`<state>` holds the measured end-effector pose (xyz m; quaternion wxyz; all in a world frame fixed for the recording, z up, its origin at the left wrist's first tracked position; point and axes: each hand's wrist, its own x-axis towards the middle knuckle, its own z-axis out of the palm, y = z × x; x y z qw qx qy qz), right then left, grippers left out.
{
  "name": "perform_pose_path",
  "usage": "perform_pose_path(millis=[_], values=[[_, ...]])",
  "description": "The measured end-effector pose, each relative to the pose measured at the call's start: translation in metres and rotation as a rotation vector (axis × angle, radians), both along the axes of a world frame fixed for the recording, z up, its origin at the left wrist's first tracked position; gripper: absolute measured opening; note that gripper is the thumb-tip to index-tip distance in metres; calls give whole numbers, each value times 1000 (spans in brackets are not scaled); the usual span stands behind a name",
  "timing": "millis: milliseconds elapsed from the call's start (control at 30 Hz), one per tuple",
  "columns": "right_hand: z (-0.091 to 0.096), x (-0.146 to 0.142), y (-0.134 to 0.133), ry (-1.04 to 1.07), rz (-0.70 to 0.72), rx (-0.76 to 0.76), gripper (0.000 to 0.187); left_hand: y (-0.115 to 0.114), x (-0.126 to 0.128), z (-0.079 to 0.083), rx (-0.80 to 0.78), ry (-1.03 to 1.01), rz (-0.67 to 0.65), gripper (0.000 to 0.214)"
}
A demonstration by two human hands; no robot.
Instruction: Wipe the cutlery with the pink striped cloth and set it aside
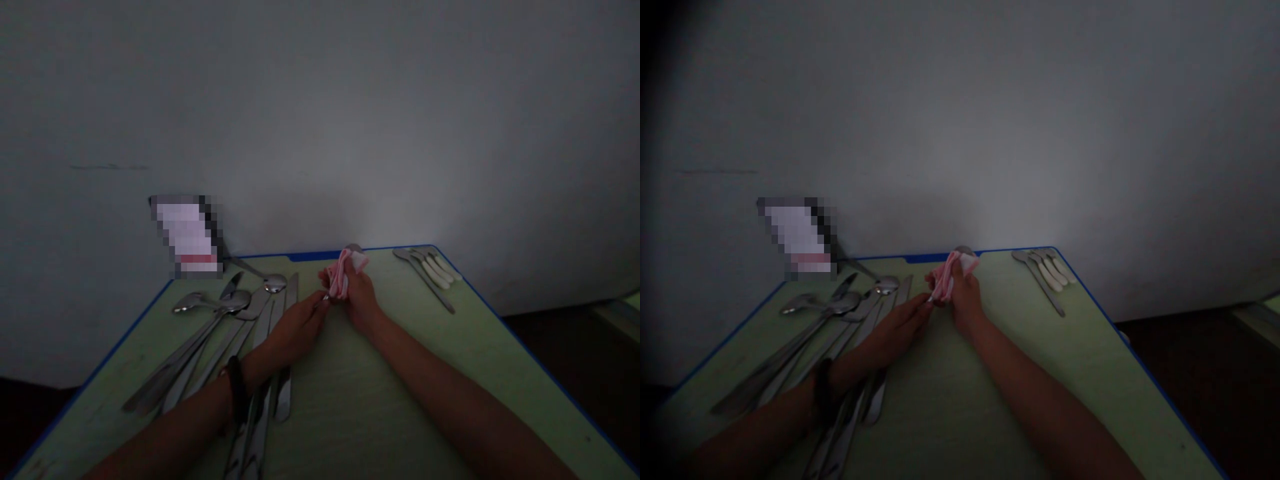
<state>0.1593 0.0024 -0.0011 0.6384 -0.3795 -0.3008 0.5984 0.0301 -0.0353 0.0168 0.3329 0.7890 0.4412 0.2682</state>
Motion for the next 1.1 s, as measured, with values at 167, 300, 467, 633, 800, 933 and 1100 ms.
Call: perform_pose_path(millis=[167, 300, 467, 633, 800, 933, 1100], values=[[-7, 11, 10, -50, -103, 84, 44, -2, -1, 2, -27, 10, -23, 32], [-6, 19, 12, -180, -248, 198, 44, -3, -3, 6, -88, -55, -57, 34], [0, 17, 6, -177, -251, 173, 45, 2, -8, 6, -256, -124, -123, 40], [0, 10, 3, -105, -166, 39, 47, 5, -9, 3, -241, -156, -118, 40], [-2, 11, 4, -111, -79, 49, 49, 2, -5, 2, -201, -123, -86, 38], [-3, 13, 5, -132, -82, 56, 49, 0, -4, 3, -113, -16, -68, 36], [0, 20, 12, 60, -148, 27, 34, -2, -7, 3, -14, 106, -171, 33]])
